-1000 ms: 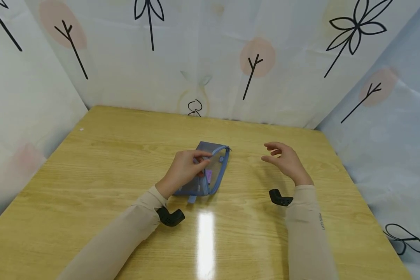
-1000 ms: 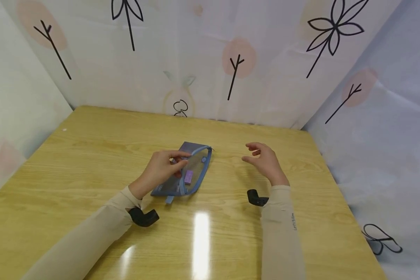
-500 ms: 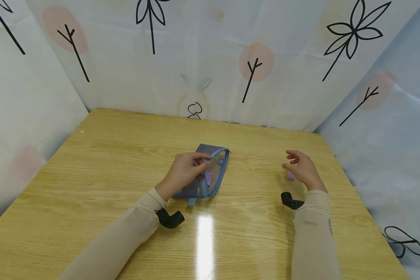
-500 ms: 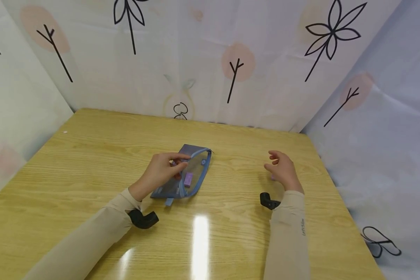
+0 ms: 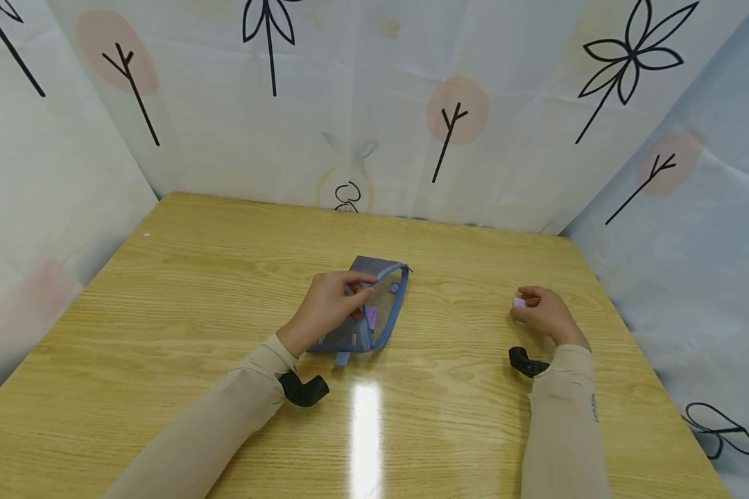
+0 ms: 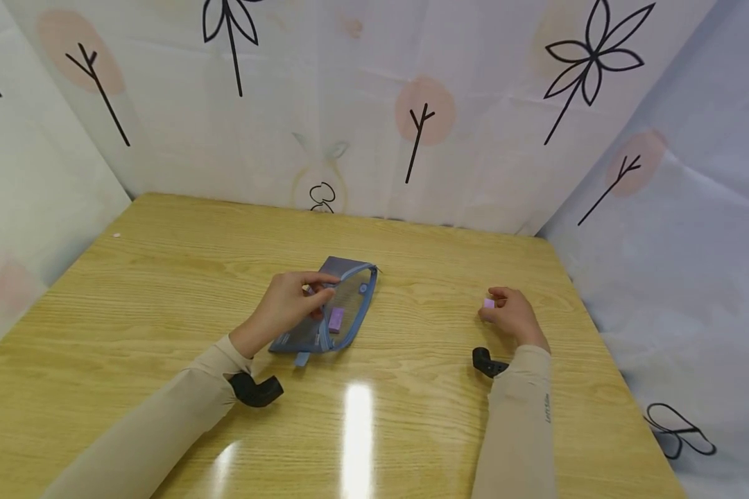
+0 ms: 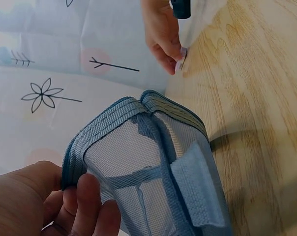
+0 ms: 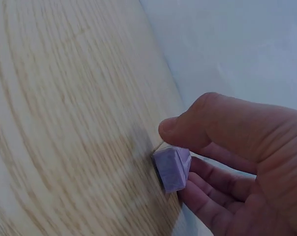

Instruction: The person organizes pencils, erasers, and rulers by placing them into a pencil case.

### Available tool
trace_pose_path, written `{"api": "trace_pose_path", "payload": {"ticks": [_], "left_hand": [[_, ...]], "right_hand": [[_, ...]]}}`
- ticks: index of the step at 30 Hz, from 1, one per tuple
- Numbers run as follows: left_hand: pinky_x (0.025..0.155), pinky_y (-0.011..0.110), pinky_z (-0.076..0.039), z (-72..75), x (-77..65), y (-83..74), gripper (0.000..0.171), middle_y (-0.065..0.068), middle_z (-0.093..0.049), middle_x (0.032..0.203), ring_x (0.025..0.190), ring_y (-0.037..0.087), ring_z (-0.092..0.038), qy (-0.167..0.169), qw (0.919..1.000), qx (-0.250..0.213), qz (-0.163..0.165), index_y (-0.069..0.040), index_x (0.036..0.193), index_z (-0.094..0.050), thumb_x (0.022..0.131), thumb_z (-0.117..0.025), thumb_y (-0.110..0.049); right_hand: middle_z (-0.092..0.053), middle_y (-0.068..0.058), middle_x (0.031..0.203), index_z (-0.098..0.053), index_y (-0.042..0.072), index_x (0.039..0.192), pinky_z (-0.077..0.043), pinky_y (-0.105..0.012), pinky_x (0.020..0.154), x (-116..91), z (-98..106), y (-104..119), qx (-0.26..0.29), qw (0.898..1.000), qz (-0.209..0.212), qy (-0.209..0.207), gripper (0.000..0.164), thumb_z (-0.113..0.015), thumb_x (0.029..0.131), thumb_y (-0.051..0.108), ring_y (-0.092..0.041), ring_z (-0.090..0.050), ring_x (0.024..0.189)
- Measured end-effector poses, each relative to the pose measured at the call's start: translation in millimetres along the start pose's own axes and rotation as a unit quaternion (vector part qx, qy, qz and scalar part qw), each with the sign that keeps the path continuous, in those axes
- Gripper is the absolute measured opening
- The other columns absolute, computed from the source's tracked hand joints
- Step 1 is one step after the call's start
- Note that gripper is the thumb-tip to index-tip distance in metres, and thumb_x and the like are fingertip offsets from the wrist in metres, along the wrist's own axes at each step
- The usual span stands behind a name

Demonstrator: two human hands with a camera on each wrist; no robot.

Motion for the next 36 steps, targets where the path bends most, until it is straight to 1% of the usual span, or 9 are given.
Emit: {"api": "trace_pose_path", "payload": {"ticks": [7, 11, 16, 19, 26, 29, 34, 36], "left_hand": [[0.043, 0.027, -0.043, -0.3, 0.9, 0.0, 0.024, 0.000, -0.066, 0.070, 0.054, 0.011, -0.066, 0.000, 1.0000, -0.002, 0.000, -0.015, 0.119, -0.073, 0.096, -0.066, -0.019], [0.044, 0.028, -0.045, -0.1, 1.0, -0.3, 0.024, 0.002, -0.067, 0.072, 0.055, 0.014, -0.068, 0.000, 1.0000, -0.004, -0.001, -0.014, 0.119, -0.073, 0.096, -0.066, -0.018], [0.047, 0.029, -0.049, 0.3, 1.3, 0.8, 0.025, 0.005, -0.069, 0.076, 0.056, 0.015, -0.068, 0.001, 1.0000, -0.006, 0.001, -0.015, 0.119, -0.073, 0.096, -0.066, -0.019], [0.047, 0.029, -0.049, 0.6, 1.3, 0.8, 0.025, 0.006, -0.069, 0.076, 0.055, 0.013, -0.068, 0.001, 1.0000, -0.005, 0.001, -0.014, 0.119, -0.073, 0.096, -0.066, -0.020], [0.047, 0.029, -0.049, 0.9, 1.1, -0.1, 0.025, 0.002, -0.068, 0.073, 0.055, 0.013, -0.067, 0.001, 1.0000, -0.004, 0.002, -0.015, 0.119, -0.073, 0.096, -0.066, -0.021], [0.046, 0.029, -0.047, 0.7, 1.2, -0.2, 0.025, 0.000, -0.067, 0.072, 0.056, 0.013, -0.068, 0.001, 1.0000, -0.004, 0.002, -0.015, 0.119, -0.073, 0.095, -0.066, -0.021], [0.045, 0.027, -0.044, 0.4, 0.6, 0.2, 0.024, 0.001, -0.067, 0.072, 0.054, 0.010, -0.066, 0.000, 1.0000, -0.003, 0.004, -0.015, 0.118, -0.073, 0.095, -0.067, -0.021], [0.045, 0.027, -0.044, 0.4, 0.2, 0.5, 0.024, 0.001, -0.067, 0.073, 0.054, 0.010, -0.066, -0.001, 1.0000, -0.005, 0.004, -0.015, 0.118, -0.073, 0.095, -0.067, -0.021]], "right_hand": [[-0.046, -0.035, 0.135, -0.039, -0.011, 0.143, -0.041, -0.058, 0.100, -5.7, -2.0, 2.4, 0.004, 0.999, -0.004, 0.033, 0.069, -0.068, 0.091, 0.023, -0.047, -0.048, 0.121], [-0.047, -0.035, 0.134, -0.040, -0.011, 0.143, -0.039, -0.059, 0.101, -6.4, -3.0, 2.4, 0.000, 0.999, -0.013, 0.041, 0.068, -0.069, 0.090, 0.021, -0.047, -0.048, 0.121], [-0.047, -0.035, 0.133, -0.041, -0.013, 0.141, -0.039, -0.058, 0.102, -5.2, -3.0, 2.9, -0.001, 0.999, -0.024, 0.037, 0.064, -0.068, 0.091, 0.017, -0.047, -0.047, 0.120], [-0.047, -0.036, 0.133, -0.041, -0.013, 0.140, -0.039, -0.058, 0.102, -4.5, -2.7, 4.6, -0.005, 0.999, -0.025, 0.032, 0.063, -0.067, 0.092, 0.017, -0.047, -0.048, 0.120], [-0.050, -0.035, 0.132, -0.044, -0.013, 0.139, -0.041, -0.056, 0.101, -3.0, -2.4, 7.0, -0.017, 0.999, -0.024, 0.022, 0.061, -0.068, 0.092, 0.017, -0.045, -0.050, 0.119], [-0.051, -0.034, 0.130, -0.045, -0.013, 0.138, -0.041, -0.056, 0.101, -1.6, -2.6, 5.3, -0.014, 0.999, -0.024, 0.018, 0.061, -0.068, 0.091, 0.018, -0.045, -0.051, 0.118], [-0.049, -0.035, 0.133, -0.043, -0.012, 0.140, -0.040, -0.057, 0.102, -2.4, -4.0, 4.3, 0.005, 0.999, -0.028, 0.020, 0.063, -0.067, 0.092, 0.019, -0.047, -0.049, 0.121], [-0.049, -0.035, 0.134, -0.042, -0.012, 0.141, -0.039, -0.057, 0.103, -3.2, -4.3, 5.3, 0.010, 0.999, -0.029, 0.020, 0.063, -0.067, 0.093, 0.019, -0.047, -0.048, 0.123]]}}
Point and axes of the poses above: each hand's wrist, its own x-axis towards the middle knuckle, its own z-axis out of the back of the hand, y = z × x, the point moved 10 cm from there along x, towards the middle knuckle
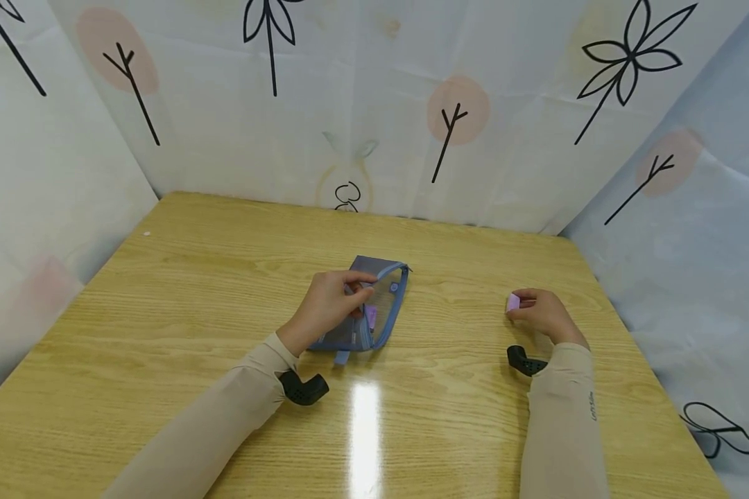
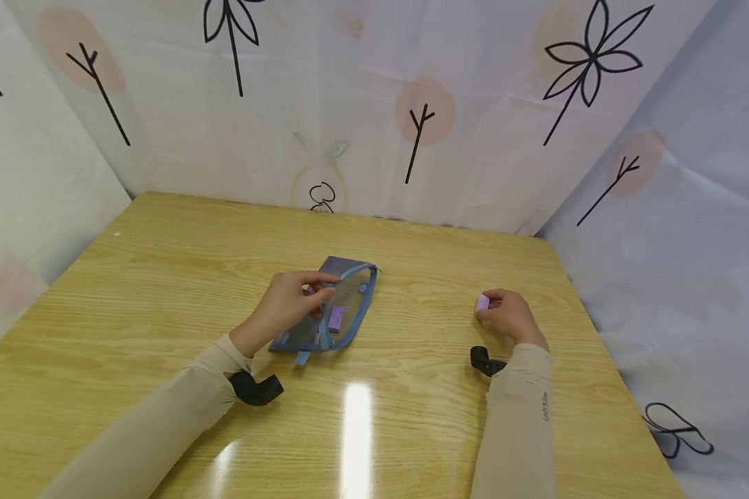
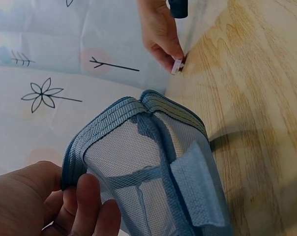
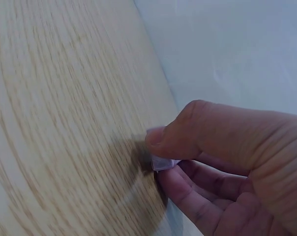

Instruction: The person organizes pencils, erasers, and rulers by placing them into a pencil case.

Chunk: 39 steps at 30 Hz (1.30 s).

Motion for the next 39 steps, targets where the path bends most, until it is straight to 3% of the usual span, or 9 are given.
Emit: {"api": "trace_pose_path", "payload": {"ticks": [6, 13, 23, 34, 37, 39], "left_hand": [[0.044, 0.028, -0.044, -0.1, 0.4, 1.2, 0.024, -0.001, -0.066, 0.071, 0.054, 0.010, -0.066, -0.003, 1.0000, -0.003, -0.003, -0.015, 0.118, -0.073, 0.095, -0.067, -0.018], [0.050, 0.030, -0.052, 0.4, 0.4, 1.0, 0.024, 0.001, -0.066, 0.071, 0.054, 0.009, -0.066, -0.004, 1.0000, -0.002, -0.003, -0.013, 0.118, -0.073, 0.096, -0.066, -0.019], [0.049, 0.032, -0.052, 1.6, -0.5, 1.1, 0.025, 0.001, -0.066, 0.071, 0.057, 0.015, -0.068, -0.003, 1.0000, -0.009, -0.001, -0.013, 0.119, -0.072, 0.096, -0.065, -0.019], [0.050, 0.031, -0.052, 2.1, -0.4, 0.7, 0.025, 0.001, -0.067, 0.072, 0.055, 0.011, -0.067, -0.003, 1.0000, -0.007, 0.002, -0.014, 0.119, -0.073, 0.096, -0.066, -0.021], [0.050, 0.031, -0.052, 1.8, -0.1, 1.2, 0.025, 0.001, -0.067, 0.071, 0.055, 0.010, -0.066, -0.002, 1.0000, -0.005, 0.003, -0.014, 0.119, -0.073, 0.096, -0.066, -0.021], [0.050, 0.031, -0.052, 1.8, 0.0, 0.9, 0.025, 0.001, -0.067, 0.071, 0.054, 0.010, -0.066, -0.002, 1.0000, -0.004, 0.003, -0.014, 0.119, -0.073, 0.096, -0.066, -0.021]], "right_hand": [[-0.051, -0.033, 0.133, -0.043, -0.011, 0.142, -0.042, -0.055, 0.102, 0.2, 0.0, 4.0, 0.008, 1.000, 0.008, -0.003, 0.062, -0.067, 0.093, 0.020, -0.045, -0.051, 0.121], [-0.048, -0.031, 0.138, -0.040, -0.005, 0.147, -0.041, -0.055, 0.104, 2.2, -2.8, 10.1, 0.035, 0.999, 0.021, 0.006, 0.063, -0.065, 0.096, 0.022, -0.043, -0.048, 0.126], [-0.045, -0.028, 0.144, -0.040, 0.002, 0.149, -0.040, -0.054, 0.106, 2.5, -7.2, 16.9, 0.064, 0.998, 0.028, 0.011, 0.065, -0.066, 0.095, 0.027, -0.042, -0.044, 0.132], [-0.044, -0.024, 0.146, -0.041, 0.003, 0.149, -0.039, -0.052, 0.108, 4.8, -11.5, 32.8, 0.113, 0.992, 0.047, 0.012, 0.064, -0.067, 0.095, 0.024, -0.039, -0.044, 0.133], [-0.045, -0.023, 0.146, -0.041, 0.004, 0.149, -0.041, -0.047, 0.106, 5.8, -12.4, 35.8, 0.124, 0.991, 0.049, 0.012, 0.062, -0.067, 0.095, 0.023, -0.036, -0.046, 0.133], [-0.047, -0.022, 0.145, -0.043, 0.004, 0.148, -0.044, -0.037, 0.103, 7.1, -12.8, 37.7, 0.130, 0.990, 0.051, 0.009, 0.061, -0.067, 0.095, 0.022, -0.033, -0.048, 0.130]]}}
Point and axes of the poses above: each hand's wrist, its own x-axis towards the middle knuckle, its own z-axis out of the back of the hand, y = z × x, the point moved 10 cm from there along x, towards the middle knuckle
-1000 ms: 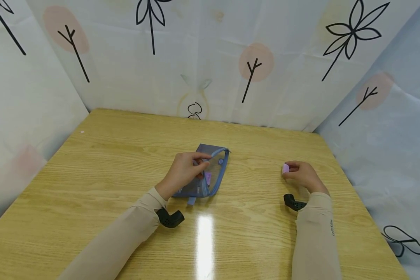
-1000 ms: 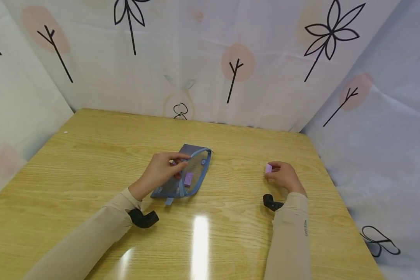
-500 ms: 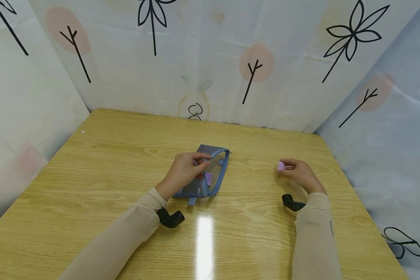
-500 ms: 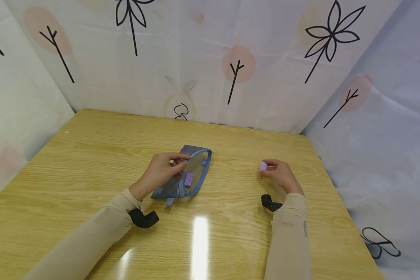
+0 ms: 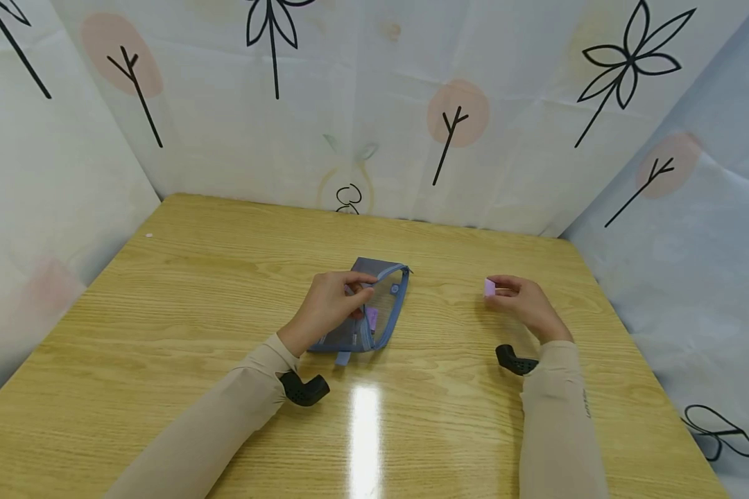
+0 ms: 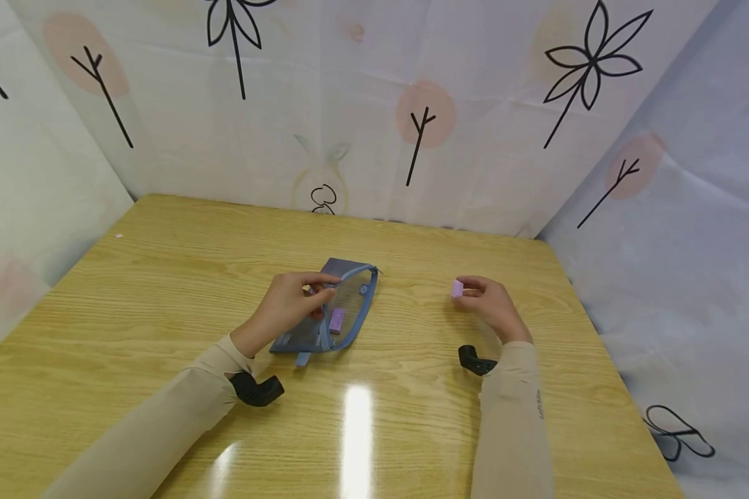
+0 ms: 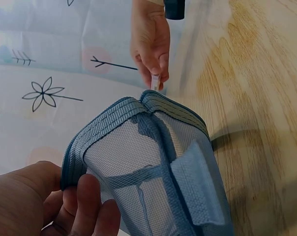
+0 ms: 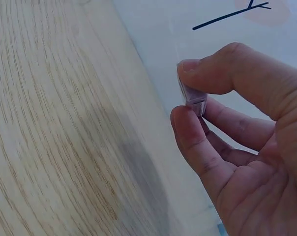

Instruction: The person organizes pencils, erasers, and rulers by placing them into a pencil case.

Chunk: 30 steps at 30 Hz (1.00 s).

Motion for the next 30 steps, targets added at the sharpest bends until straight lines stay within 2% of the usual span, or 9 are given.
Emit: {"api": "trace_pose_path", "payload": {"ticks": [3, 5, 8, 12, 17, 23, 30], "left_hand": [[0.050, 0.031, -0.052, 0.0, 0.0, -0.7, 0.025, 0.001, -0.067, 0.071, 0.054, 0.010, -0.066, -0.001, 1.0000, -0.001, -0.002, -0.014, 0.119, -0.073, 0.096, -0.066, -0.019], [0.050, 0.031, -0.052, 0.0, 0.0, -0.9, 0.025, 0.002, -0.067, 0.072, 0.054, 0.010, -0.066, -0.001, 1.0000, -0.002, -0.003, -0.013, 0.119, -0.073, 0.096, -0.066, -0.018], [0.050, 0.031, -0.052, -0.3, 0.1, -0.4, 0.025, 0.004, -0.067, 0.073, 0.054, 0.010, -0.066, 0.000, 1.0000, -0.003, -0.003, -0.013, 0.119, -0.072, 0.096, -0.066, -0.017], [0.050, 0.031, -0.052, -0.6, 0.3, 0.5, 0.026, 0.005, -0.068, 0.074, 0.054, 0.009, -0.066, 0.000, 1.0000, -0.001, -0.003, -0.013, 0.120, -0.072, 0.096, -0.066, -0.019], [0.050, 0.031, -0.052, -0.5, 0.6, 0.8, 0.026, 0.005, -0.069, 0.075, 0.054, 0.009, -0.066, 0.002, 1.0000, 0.001, -0.004, -0.013, 0.120, -0.072, 0.096, -0.066, -0.021], [0.049, 0.031, -0.051, -0.6, 1.1, 1.5, 0.027, 0.004, -0.069, 0.075, 0.054, 0.009, -0.066, 0.002, 1.0000, 0.003, -0.005, -0.012, 0.121, -0.072, 0.096, -0.066, -0.021], [0.049, 0.031, -0.050, 0.9, 1.1, 0.5, 0.027, 0.001, -0.068, 0.073, 0.056, 0.013, -0.068, 0.000, 1.0000, 0.004, -0.006, -0.012, 0.121, -0.072, 0.096, -0.066, -0.021]], "right_hand": [[-0.050, -0.022, 0.142, -0.044, 0.003, 0.147, -0.048, -0.023, 0.092, 2.6, -3.2, 5.1, 0.008, 1.000, 0.013, -0.001, 0.061, -0.068, 0.094, 0.023, -0.025, -0.053, 0.123], [-0.051, -0.022, 0.140, -0.045, 0.003, 0.147, -0.049, -0.020, 0.087, 4.5, -6.8, 8.7, 0.013, 1.000, 0.020, 0.000, 0.061, -0.068, 0.094, 0.023, -0.019, -0.054, 0.117], [-0.053, -0.022, 0.137, -0.045, 0.002, 0.146, -0.051, -0.025, 0.089, 7.0, -13.6, 15.6, 0.019, 0.999, 0.032, 0.003, 0.060, -0.069, 0.093, 0.020, -0.016, -0.056, 0.112], [-0.054, -0.022, 0.135, -0.047, 0.003, 0.145, -0.051, -0.030, 0.091, 10.7, -22.4, 21.7, 0.013, 0.999, 0.039, 0.006, 0.060, -0.070, 0.093, 0.020, -0.024, -0.056, 0.115], [-0.055, -0.022, 0.133, -0.048, 0.004, 0.144, -0.052, -0.027, 0.088, 15.7, -32.8, 24.8, 0.015, 0.999, 0.041, 0.014, 0.057, -0.069, 0.093, 0.018, -0.031, -0.054, 0.119], [-0.057, -0.020, 0.132, -0.050, 0.005, 0.142, -0.053, -0.034, 0.089, 18.2, -45.3, 31.3, 0.017, 0.999, 0.045, 0.024, 0.054, -0.069, 0.093, 0.017, -0.030, -0.055, 0.117], [-0.059, -0.021, 0.126, -0.051, 0.002, 0.140, -0.054, -0.031, 0.085, 21.9, -64.5, 45.2, 0.019, 0.997, 0.068, 0.040, 0.054, -0.071, 0.091, 0.016, -0.028, -0.058, 0.111]]}}
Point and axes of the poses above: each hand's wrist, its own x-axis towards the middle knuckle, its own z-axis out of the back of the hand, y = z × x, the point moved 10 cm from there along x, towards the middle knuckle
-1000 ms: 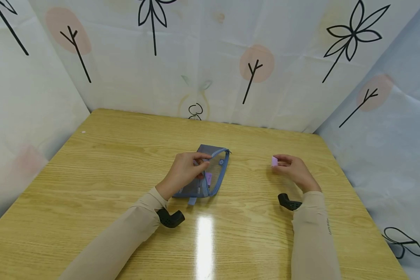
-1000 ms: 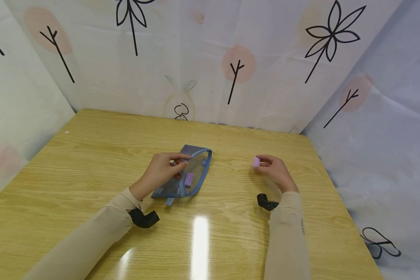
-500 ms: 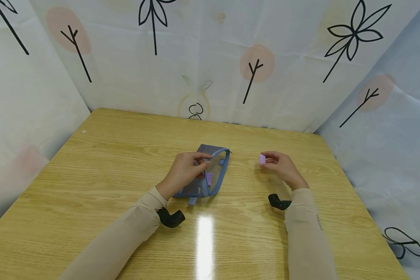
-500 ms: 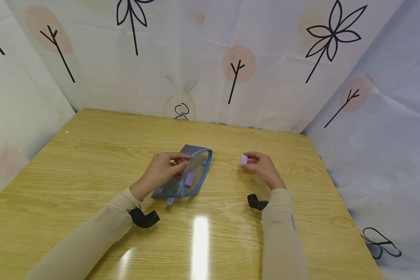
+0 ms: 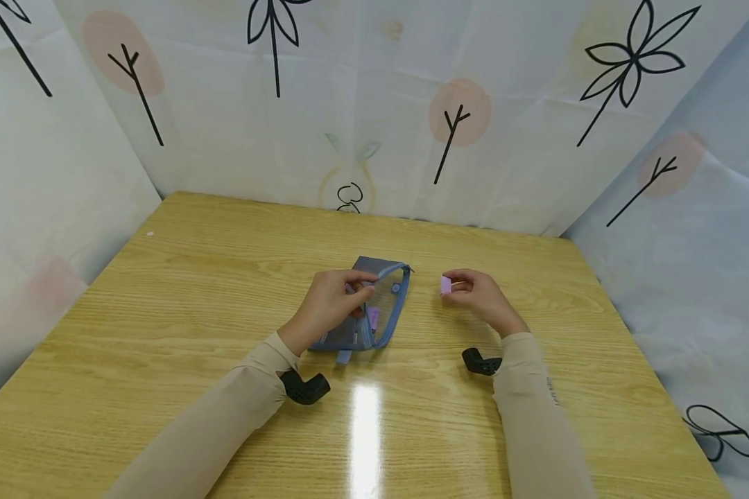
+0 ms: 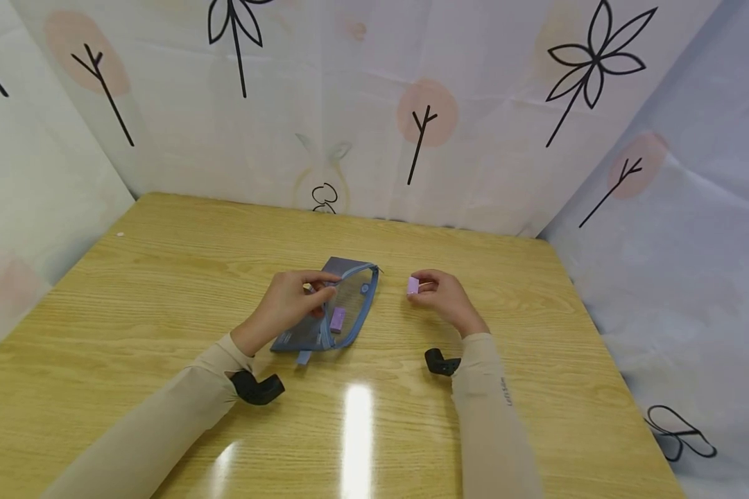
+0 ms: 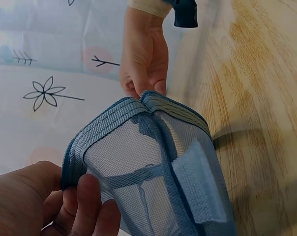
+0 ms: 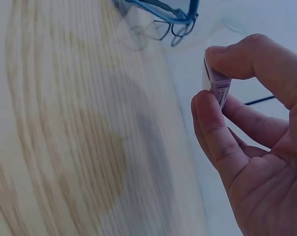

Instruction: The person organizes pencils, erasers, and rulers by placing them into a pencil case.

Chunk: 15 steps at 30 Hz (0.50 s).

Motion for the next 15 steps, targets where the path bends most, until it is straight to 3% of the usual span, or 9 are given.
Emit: {"api": "trace_pose_path", "payload": {"ticks": [7, 15], "left_hand": [[0.047, 0.030, -0.049, 0.6, -0.1, -1.6, 0.026, 0.001, -0.068, 0.073, 0.057, 0.017, -0.069, 0.000, 1.0000, 0.001, 0.001, -0.012, 0.120, -0.072, 0.096, -0.066, -0.020], [0.047, 0.031, -0.049, 0.3, 0.0, -0.9, 0.027, 0.001, -0.068, 0.073, 0.057, 0.016, -0.069, 0.000, 1.0000, 0.002, 0.002, -0.011, 0.121, -0.072, 0.096, -0.065, -0.020]], "right_hand": [[-0.059, -0.021, 0.125, -0.053, 0.000, 0.136, -0.053, -0.028, 0.083, 4.9, -19.0, 13.4, 0.008, 1.000, 0.014, 0.009, 0.053, -0.073, 0.088, 0.011, -0.030, -0.058, 0.110], [-0.060, -0.020, 0.125, -0.054, -0.001, 0.136, -0.053, -0.033, 0.087, 5.4, -38.0, 31.4, 0.005, 0.999, 0.034, 0.027, 0.053, -0.073, 0.087, 0.009, -0.030, -0.060, 0.110]]}}
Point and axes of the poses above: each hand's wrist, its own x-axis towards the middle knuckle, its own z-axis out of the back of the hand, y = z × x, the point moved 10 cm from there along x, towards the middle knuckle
